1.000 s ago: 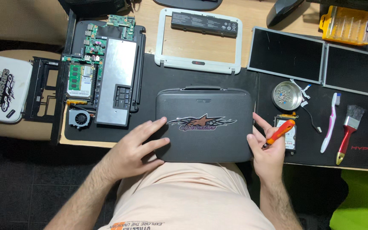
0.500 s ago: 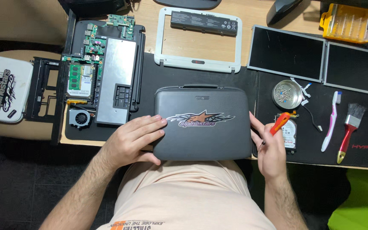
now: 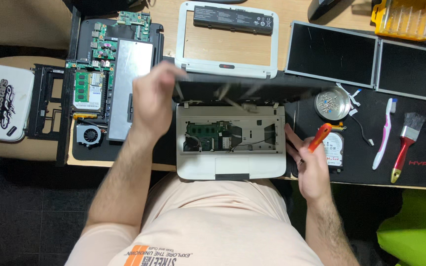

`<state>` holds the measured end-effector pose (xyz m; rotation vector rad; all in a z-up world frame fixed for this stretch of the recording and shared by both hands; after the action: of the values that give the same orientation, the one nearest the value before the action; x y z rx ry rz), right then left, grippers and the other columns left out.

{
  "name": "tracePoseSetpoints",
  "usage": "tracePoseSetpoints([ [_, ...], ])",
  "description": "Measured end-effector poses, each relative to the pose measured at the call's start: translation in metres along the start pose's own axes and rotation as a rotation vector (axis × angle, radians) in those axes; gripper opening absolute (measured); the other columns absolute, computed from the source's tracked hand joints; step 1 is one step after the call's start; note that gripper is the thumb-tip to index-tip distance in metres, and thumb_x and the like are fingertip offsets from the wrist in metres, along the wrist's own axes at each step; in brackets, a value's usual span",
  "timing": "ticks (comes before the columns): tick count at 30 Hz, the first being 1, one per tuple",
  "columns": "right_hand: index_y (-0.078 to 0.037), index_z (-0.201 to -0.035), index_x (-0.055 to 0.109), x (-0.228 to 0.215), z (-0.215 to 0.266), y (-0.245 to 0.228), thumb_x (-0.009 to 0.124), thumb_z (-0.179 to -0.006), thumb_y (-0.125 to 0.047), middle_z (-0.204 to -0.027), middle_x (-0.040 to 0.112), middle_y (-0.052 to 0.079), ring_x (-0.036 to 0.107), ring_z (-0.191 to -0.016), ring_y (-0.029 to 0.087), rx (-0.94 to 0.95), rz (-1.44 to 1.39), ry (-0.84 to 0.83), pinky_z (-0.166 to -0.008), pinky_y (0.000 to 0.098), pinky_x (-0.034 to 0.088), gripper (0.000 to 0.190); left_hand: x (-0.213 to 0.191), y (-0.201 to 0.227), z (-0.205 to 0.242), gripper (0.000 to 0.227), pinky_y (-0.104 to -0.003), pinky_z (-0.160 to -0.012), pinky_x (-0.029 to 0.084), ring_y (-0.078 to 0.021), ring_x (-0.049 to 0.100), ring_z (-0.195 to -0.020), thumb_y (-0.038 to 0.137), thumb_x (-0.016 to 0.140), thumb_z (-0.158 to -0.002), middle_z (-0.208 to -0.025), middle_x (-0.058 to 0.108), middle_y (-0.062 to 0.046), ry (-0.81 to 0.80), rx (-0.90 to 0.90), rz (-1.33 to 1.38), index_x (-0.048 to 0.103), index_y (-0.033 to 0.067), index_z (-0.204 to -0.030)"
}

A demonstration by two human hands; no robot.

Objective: The person uses a screwdriver to fasten screws into the bottom case of a laptop. They then flip the laptop over and continue to fasten screws into the top case, securing the internal components.

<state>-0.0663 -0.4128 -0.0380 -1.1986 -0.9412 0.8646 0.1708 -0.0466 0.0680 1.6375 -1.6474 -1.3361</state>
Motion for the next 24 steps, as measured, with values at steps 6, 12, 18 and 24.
tracePoseSetpoints([
  [6,-0.015,-0.111,0.038,0.023,0.003,-0.032,0.048,-0.113,0.009,-0.182,0.057,0.039,0.049,-0.182,0.043,0.074,0.15,-0.056,-0.143,0.0584,0.05,0.026,0.014,-0.019,-0.069,0.07,-0.036,-0.07,0.026,-0.0115,0.033,-0.075,0.089,0.027,-0.11,-0.077,0.034,0.007,0.063,-0.501,-0.06,0.026,0.0244,-0.082],
  [12,-0.013,-0.114,0.038,0.021,0.004,-0.033,0.053,-0.115,0.006,-0.185,0.053,0.039,0.046,-0.183,0.043,0.023,0.301,-0.114,-0.141,0.054,0.051,0.023,0.039,-0.039,-0.085,0.06,-0.032,-0.054,0.028,-0.0084,0.035,-0.056,0.077,0.045,-0.107,-0.066,0.037,0.01,0.181,-0.801,0.435,0.044,0.0229,-0.081],
  [18,-0.012,-0.115,0.039,0.02,0.004,-0.034,0.056,-0.113,0.006,-0.186,0.056,0.033,0.05,-0.182,0.038,0.037,0.384,-0.098,-0.138,0.0464,0.053,0.025,0.043,-0.063,-0.09,0.107,-0.041,-0.118,0.064,-0.0196,0.079,-0.148,0.083,0.041,-0.091,-0.157,0.085,-0.002,0.186,-0.826,0.37,0.072,0.0127,-0.166],
  [24,-0.011,-0.115,0.04,0.018,0.003,-0.03,0.058,-0.113,0.005,-0.184,0.059,0.033,0.055,-0.178,0.037,0.006,0.38,-0.095,-0.136,0.0435,0.054,0.025,0.042,-0.068,-0.088,0.063,-0.033,-0.086,0.057,-0.0115,0.07,-0.097,0.073,0.048,-0.104,-0.099,0.073,0.006,0.246,-0.688,0.444,0.078,0.0178,-0.112],
])
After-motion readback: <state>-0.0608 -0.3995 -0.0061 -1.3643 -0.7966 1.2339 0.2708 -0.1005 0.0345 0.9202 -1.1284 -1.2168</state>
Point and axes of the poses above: each hand's wrist, its own z-axis away from the middle knuckle, its own x-axis out of the palm, y = z × x, the point moved 6 cm from there along -z, towards the middle knuckle
